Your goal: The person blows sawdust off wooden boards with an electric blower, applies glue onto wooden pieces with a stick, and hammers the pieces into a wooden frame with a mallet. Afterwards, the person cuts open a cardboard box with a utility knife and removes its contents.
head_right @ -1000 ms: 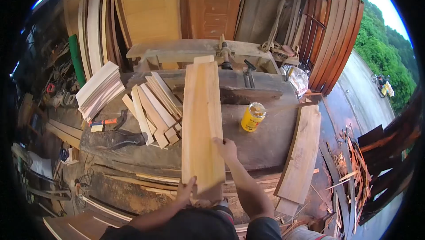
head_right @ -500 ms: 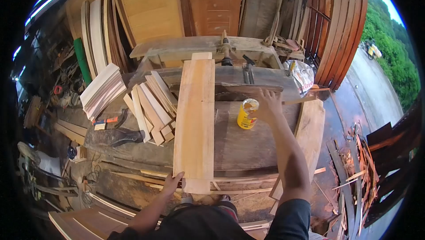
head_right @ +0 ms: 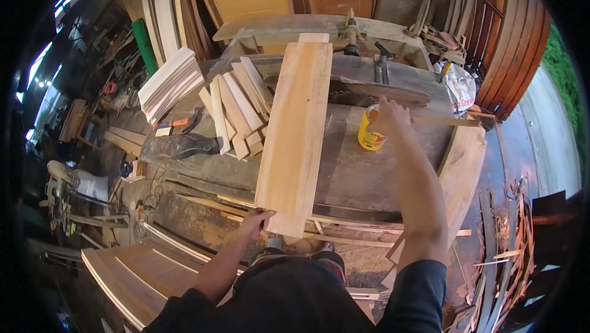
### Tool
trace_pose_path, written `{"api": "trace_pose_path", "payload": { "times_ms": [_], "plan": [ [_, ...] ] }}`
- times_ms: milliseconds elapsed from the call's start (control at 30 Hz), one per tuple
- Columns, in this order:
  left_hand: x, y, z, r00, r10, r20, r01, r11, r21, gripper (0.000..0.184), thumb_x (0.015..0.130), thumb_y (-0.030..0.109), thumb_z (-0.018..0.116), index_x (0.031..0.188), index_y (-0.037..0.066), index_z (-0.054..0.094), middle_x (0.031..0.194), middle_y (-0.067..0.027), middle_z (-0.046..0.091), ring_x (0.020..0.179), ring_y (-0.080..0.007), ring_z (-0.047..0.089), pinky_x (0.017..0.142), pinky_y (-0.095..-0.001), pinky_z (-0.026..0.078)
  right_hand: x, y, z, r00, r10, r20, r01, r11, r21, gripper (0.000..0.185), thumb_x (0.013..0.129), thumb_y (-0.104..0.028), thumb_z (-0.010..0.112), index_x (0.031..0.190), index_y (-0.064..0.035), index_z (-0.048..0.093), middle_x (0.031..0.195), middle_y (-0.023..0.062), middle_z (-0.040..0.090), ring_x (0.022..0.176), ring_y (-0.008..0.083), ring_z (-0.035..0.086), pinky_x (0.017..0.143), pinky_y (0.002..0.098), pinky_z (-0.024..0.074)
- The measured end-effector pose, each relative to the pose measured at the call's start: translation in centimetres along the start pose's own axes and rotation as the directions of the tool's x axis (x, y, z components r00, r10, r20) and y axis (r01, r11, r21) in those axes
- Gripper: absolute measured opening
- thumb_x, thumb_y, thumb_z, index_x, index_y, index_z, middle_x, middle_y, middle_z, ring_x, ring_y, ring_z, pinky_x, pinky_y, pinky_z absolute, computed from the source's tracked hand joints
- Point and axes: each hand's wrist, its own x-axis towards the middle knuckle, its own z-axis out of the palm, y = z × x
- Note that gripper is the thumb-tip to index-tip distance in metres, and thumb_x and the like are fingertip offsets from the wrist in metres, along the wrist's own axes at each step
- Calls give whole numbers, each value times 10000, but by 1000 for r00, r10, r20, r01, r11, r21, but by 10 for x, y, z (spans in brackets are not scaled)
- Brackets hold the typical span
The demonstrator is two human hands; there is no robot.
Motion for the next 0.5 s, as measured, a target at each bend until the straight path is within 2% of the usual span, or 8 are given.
{"api": "trace_pose_path", "payload": {
  "times_ms": [33,100,200,300,400,433,467,500],
  "plan": [
    [-3,13,7,1000,-7,-5,7,1000,12,228,895,193,776,951,11,650,829,-36,651,726,-140,628,634,-273,503,-5,-3,-4,1000,-10,-17,10,1000,-2,1032,588,-422,886,1449,-75,436,1261,210,639,1218,395,596,1089,553,398],
    [-26,13,41,993,9,-119,-1,998,69,285,863,297,807,856,44,675,671,-14,600,598,-59,561,509,-244,434,-17,-16,-22,1000,-16,-15,16,1000,4,1031,598,-413,878,1460,-74,424,1237,214,647,1204,392,601,1099,533,395],
    [-13,-65,-23,922,43,384,-194,911,364,309,841,313,817,877,25,713,722,-34,641,623,-89,591,543,-264,458,-50,-46,-64,995,-76,-62,78,996,40,1037,607,-407,867,1472,-68,407,1195,215,662,1183,382,611,1112,508,390],
    [-73,14,-14,971,-63,231,-159,548,821,322,811,309,840,846,14,715,763,-60,674,703,-132,649,646,-315,510,-81,-77,-68,955,-211,-211,218,976,13,1072,616,-426,850,1503,-68,365,1141,216,679,1149,384,627,1116,501,388],
    [-79,87,11,978,209,-7,-142,691,709,447,761,322,885,1002,-7,703,923,-115,709,895,-207,692,812,-367,534,-135,-142,-93,959,-268,-96,273,961,38,1091,639,-460,816,1528,-62,326,1147,232,672,1116,403,639,1125,507,374],
    [-87,112,29,872,485,71,-387,593,706,597,722,325,912,1138,-7,642,1042,-138,685,1007,-229,667,887,-376,518,-154,-166,-94,952,-296,-76,299,954,20,1101,645,-470,807,1539,-65,309,1144,238,670,1107,407,642,1126,513,369],
    [-94,138,46,682,717,144,-593,428,682,768,682,328,939,1273,-7,581,1162,-160,661,1120,-250,642,963,-386,502,-169,-190,-91,935,-341,-97,346,937,40,1089,644,-476,832,1525,-70,337,1108,227,675,1069,396,642,1088,499,394],
    [-100,163,57,550,801,236,-699,288,655,908,655,323,954,1361,2,483,1250,-162,605,1185,-263,602,1002,-392,484,-183,-213,-86,916,-383,-118,392,918,61,1076,642,-481,857,1510,-76,365,1071,216,681,1031,384,642,1049,486,419]
  ]
}}
